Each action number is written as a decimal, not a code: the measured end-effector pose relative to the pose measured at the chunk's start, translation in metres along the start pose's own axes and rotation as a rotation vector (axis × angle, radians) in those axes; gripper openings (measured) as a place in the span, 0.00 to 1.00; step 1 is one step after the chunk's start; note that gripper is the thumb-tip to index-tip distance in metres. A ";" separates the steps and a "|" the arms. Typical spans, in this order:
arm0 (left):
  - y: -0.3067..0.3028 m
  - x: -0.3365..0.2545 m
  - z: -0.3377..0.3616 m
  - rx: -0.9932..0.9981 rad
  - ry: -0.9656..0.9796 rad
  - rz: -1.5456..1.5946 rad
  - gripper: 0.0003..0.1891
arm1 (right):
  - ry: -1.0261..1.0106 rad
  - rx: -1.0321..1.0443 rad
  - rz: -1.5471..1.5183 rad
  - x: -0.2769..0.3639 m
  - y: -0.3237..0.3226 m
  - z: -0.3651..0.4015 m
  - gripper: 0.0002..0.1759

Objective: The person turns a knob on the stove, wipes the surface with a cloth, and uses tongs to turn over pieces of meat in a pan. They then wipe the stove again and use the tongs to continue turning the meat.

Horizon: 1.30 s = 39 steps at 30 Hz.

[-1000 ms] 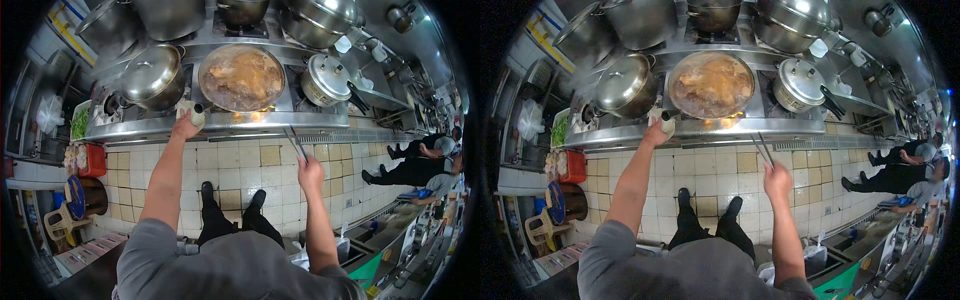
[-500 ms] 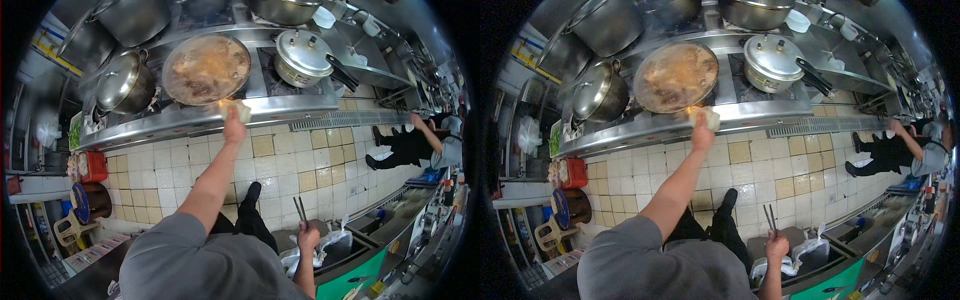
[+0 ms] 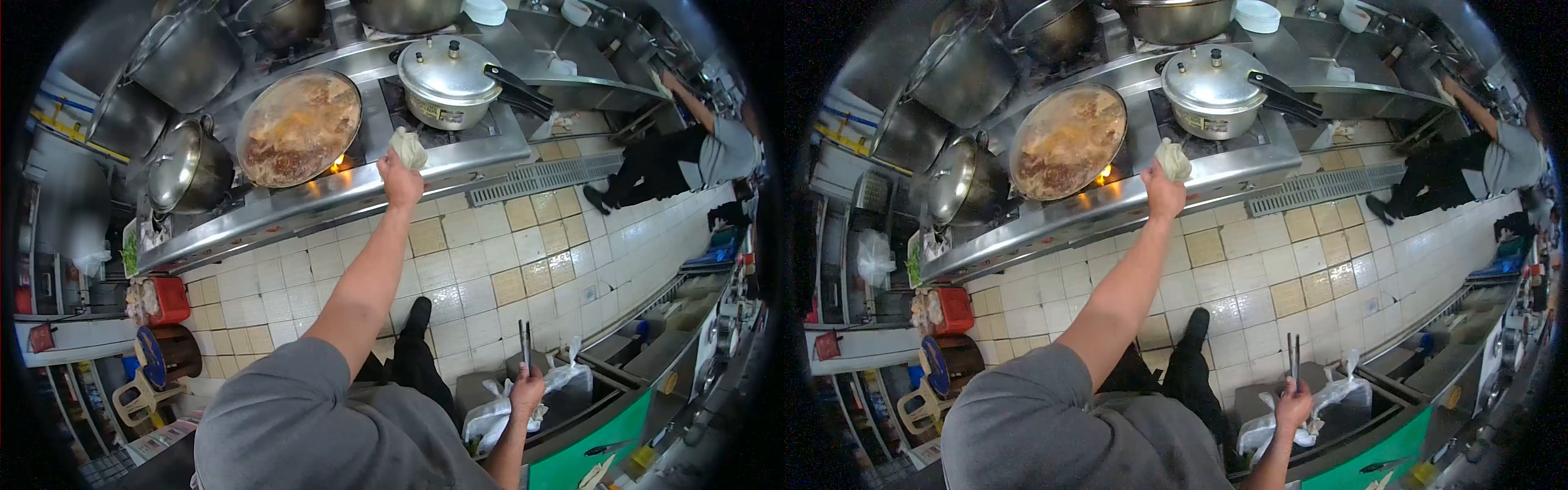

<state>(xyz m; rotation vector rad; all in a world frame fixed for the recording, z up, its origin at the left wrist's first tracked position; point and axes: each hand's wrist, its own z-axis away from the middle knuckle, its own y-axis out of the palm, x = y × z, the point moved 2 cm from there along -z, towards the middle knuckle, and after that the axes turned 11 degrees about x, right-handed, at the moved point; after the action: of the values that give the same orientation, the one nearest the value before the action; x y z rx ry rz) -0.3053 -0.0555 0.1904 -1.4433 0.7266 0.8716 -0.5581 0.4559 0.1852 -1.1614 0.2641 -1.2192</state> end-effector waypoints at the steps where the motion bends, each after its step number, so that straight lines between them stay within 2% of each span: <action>1: 0.015 0.030 -0.015 0.038 0.047 -0.139 0.40 | -0.019 -0.032 -0.009 0.001 0.001 0.000 0.29; 2: 0.018 0.044 -0.016 0.039 0.050 -0.152 0.40 | -0.036 -0.063 -0.017 0.003 0.002 0.000 0.28; 4: 0.013 0.054 -0.002 -0.045 0.365 -0.278 0.38 | -0.019 -0.029 -0.032 -0.010 0.020 -0.011 0.27; 6: -0.009 0.054 0.039 0.096 0.268 -0.233 0.36 | -0.041 -0.032 -0.174 -0.018 0.039 -0.019 0.25; 8: -0.012 0.119 0.073 0.294 0.186 -0.253 0.32 | -0.066 -0.052 -0.257 -0.032 0.068 -0.033 0.24; 10: -0.012 0.230 0.093 0.355 -0.140 -0.147 0.30 | -0.006 -0.053 -0.431 -0.040 0.089 -0.036 0.20; 12: -0.047 0.290 0.091 0.226 -0.773 0.585 0.30 | 0.021 -0.018 -0.476 -0.046 0.106 -0.037 0.19; 13: -0.065 0.300 0.086 0.128 -0.794 0.659 0.32 | 0.039 -0.043 -0.524 -0.054 0.116 -0.039 0.20; 14: -0.081 0.307 0.078 0.026 -0.812 0.730 0.33 | 0.059 -0.067 -0.570 -0.066 0.127 -0.039 0.20; 15: -0.094 0.305 0.068 0.024 -0.747 0.695 0.34 | 0.042 -0.050 -0.703 -0.081 0.142 -0.041 0.20; 16: -0.104 0.299 0.058 0.025 -0.681 0.659 0.34 | 0.194 0.094 -0.723 -0.089 0.142 -0.039 0.18; 18: -0.113 0.285 0.042 -0.029 -0.675 0.637 0.33 | 0.217 0.023 -0.845 -0.141 0.189 -0.047 0.17; 24: -0.120 0.310 0.024 -0.152 -0.702 0.628 0.28 | 0.374 0.086 -0.947 -0.130 0.188 -0.034 0.14; 28: -0.125 0.315 0.018 -0.203 -0.717 0.574 0.25 | 0.353 0.057 -0.928 -0.142 0.193 -0.032 0.14; 36: -0.133 0.346 0.004 -0.233 -0.731 0.599 0.25 | 0.429 0.025 -1.107 -0.186 0.212 -0.021 0.13; 39: -0.133 0.339 0.006 -0.246 -0.711 0.576 0.28 | 0.458 0.013 -1.065 -0.195 0.214 -0.019 0.14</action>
<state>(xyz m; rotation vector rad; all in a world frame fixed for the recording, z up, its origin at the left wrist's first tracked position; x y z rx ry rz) -0.0177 -0.0184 -0.0293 -1.0077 0.4909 1.8510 -0.5219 0.5846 -0.0721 -0.9959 -0.0575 -2.4226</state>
